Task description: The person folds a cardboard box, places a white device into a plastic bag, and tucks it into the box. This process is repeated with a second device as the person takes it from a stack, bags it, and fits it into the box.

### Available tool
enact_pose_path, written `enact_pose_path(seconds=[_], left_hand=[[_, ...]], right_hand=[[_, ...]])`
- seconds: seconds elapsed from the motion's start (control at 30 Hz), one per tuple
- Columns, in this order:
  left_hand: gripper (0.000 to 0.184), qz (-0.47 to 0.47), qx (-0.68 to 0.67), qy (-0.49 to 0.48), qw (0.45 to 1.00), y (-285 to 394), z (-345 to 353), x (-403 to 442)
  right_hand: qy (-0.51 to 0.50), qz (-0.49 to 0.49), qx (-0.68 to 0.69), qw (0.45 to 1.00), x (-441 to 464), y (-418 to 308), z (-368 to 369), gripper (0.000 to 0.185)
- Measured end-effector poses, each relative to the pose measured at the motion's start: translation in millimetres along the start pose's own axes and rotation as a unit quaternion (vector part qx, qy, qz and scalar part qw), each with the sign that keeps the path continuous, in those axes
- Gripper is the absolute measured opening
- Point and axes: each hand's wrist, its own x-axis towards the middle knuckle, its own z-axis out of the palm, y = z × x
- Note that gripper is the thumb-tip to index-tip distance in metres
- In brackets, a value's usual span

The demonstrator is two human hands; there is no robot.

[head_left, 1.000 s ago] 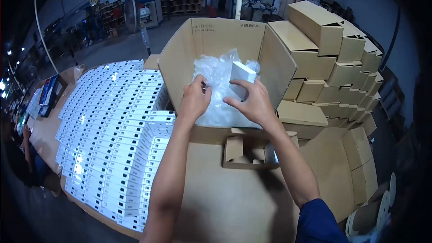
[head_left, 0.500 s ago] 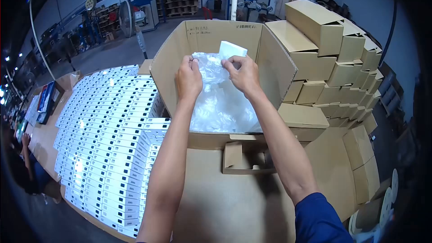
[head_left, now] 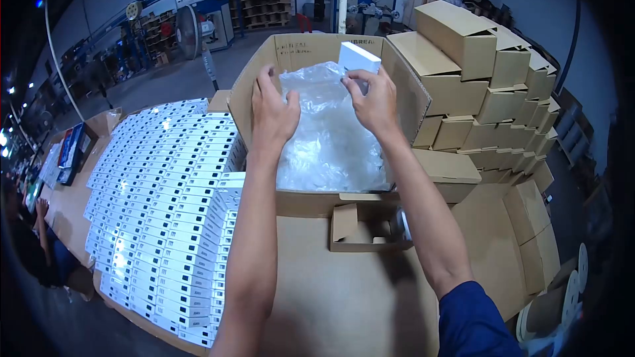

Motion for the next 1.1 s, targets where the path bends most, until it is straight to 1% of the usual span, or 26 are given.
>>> enact_pose_path(seconds=[0.03, 0.13, 0.17, 0.2, 0.23, 0.27, 0.3, 0.33, 0.37, 0.4, 0.43, 0.47, 0.5, 0.53, 0.57, 0.6, 0.63, 0.73, 0.77, 0.8, 0.87, 0.93, 0.97, 1.0, 1.07, 1.1], left_hand=[[0.038, 0.052, 0.011, 0.041, 0.998, 14, -13, 1], [0.046, 0.083, -0.040, -0.073, 0.993, 53, -49, 3], [0.041, 0.072, -0.035, -0.123, 0.989, 59, -57, 1], [0.037, 0.024, -0.069, -0.173, 0.982, 69, -69, -1], [0.034, -0.023, -0.101, -0.222, 0.969, 81, -83, -5], [0.030, -0.071, -0.133, -0.273, 0.950, 90, -94, -15], [0.023, -0.120, -0.187, -0.264, 0.938, 97, -100, -30], [0.023, -0.149, -0.259, -0.239, 0.924, 102, -104, -50], [0.023, -0.176, -0.329, -0.211, 0.903, 103, -106, -72], [0.023, -0.204, -0.396, -0.181, 0.877, 105, -109, -95], [0.023, -0.206, -0.402, -0.181, 0.874, 107, -116, -116], [0.022, -0.208, -0.407, -0.182, 0.870, 112, -122, -136], [0.021, -0.243, -0.471, -0.178, 0.829, 120, -129, -154], [0.018, -0.255, -0.452, -0.179, 0.836, 125, -136, -173], [0.015, -0.267, -0.432, -0.181, 0.842, 129, -143, -190], [0.013, -0.277, -0.412, -0.182, 0.849, 135, -148, -199], [0.016, -0.311, -0.434, -0.188, 0.824, 149, -156, -205], [0.026, -0.369, -0.542, -0.087, 0.750, 133, -158, -248], [0.035, -0.382, -0.584, -0.032, 0.716, 130, -164, -249], [0.035, -0.354, -0.609, -0.021, 0.709, 120, -171, -248], [0.039, -0.327, -0.578, 0.011, 0.747, 118, -181, -242], [0.040, -0.228, -0.433, -0.014, 0.872, 126, -188, -239], [0.041, -0.172, -0.354, -0.024, 0.919, 132, -190, -235], [0.040, -0.089, -0.281, -0.082, 0.952, 140, -195, -232], [0.038, 0.075, -0.124, -0.195, 0.970, 161, -212, -227], [0.032, 0.080, -0.097, -0.208, 0.970, 179, -212, -222]], right_hand=[[-0.015, -0.033, 0.005, 0.999, 1, -9, -8, 0.013], [-0.110, -0.104, 0.021, 0.988, 1, -43, -40, 0.014], [-0.142, -0.124, 0.028, 0.982, -1, -53, -50, 0.014], [-0.174, -0.144, 0.034, 0.974, -4, -60, -60, 0.014], [-0.170, -0.162, 0.015, 0.972, -9, -64, -68, 0.020], [-0.139, -0.125, 0.020, 0.982, -19, -72, -79, 0.024], [-0.107, -0.090, 0.025, 0.990, -34, -82, -91, 0.029], [-0.077, -0.055, 0.030, 0.995, -50, -89, -101, 0.033], [-0.061, -0.025, 0.079, 0.995, -70, -86, -109, 0.048], [-0.055, -0.019, 0.091, 0.994, -95, -81, -116, 0.052], [-0.049, -0.014, 0.103, 0.993, -122, -79, -122, 0.057], [-0.070, 0.061, 0.220, 0.971, -151, -85, -124, 0.063], [-0.116, 0.157, 0.189, 0.962, -178, -95, -133, 0.066], [-0.142, 0.158, 0.164, 0.963, -205, -96, -136, 0.063], [-0.141, 0.207, 0.161, 0.955, -233, -99, -135, 0.058], [-0.132, 0.281, 0.182, 0.933, -250, -113, -136, 0.042], [-0.120, 0.281, 0.171, 0.937, -266, -116, -134, 0.034], [-0.101, 0.286, 0.147, 0.942, -302, -125, -145, 0.019], [-0.099, 0.288, 0.141, 0.942, -312, -129, -149, 0.016], [-0.088, 0.289, 0.140, 0.943, -321, -131, -153, 0.016], [-0.065, 0.287, 0.135, 0.946, -334, -132, -161, 0.016], [-0.046, 0.280, 0.110, 0.952, -338, -141, -168, 0.015], [-0.043, 0.264, 0.100, 0.958, -339, -143, -171, 0.015], [-0.040, 0.246, 0.090, 0.964, -341, -144, -172, 0.015], [-0.035, 0.231, 0.074, 0.969, -346, -142, -175, 0.015], [-0.037, 0.231, 0.071, 0.970, -346, -142, -177, 0.015]])
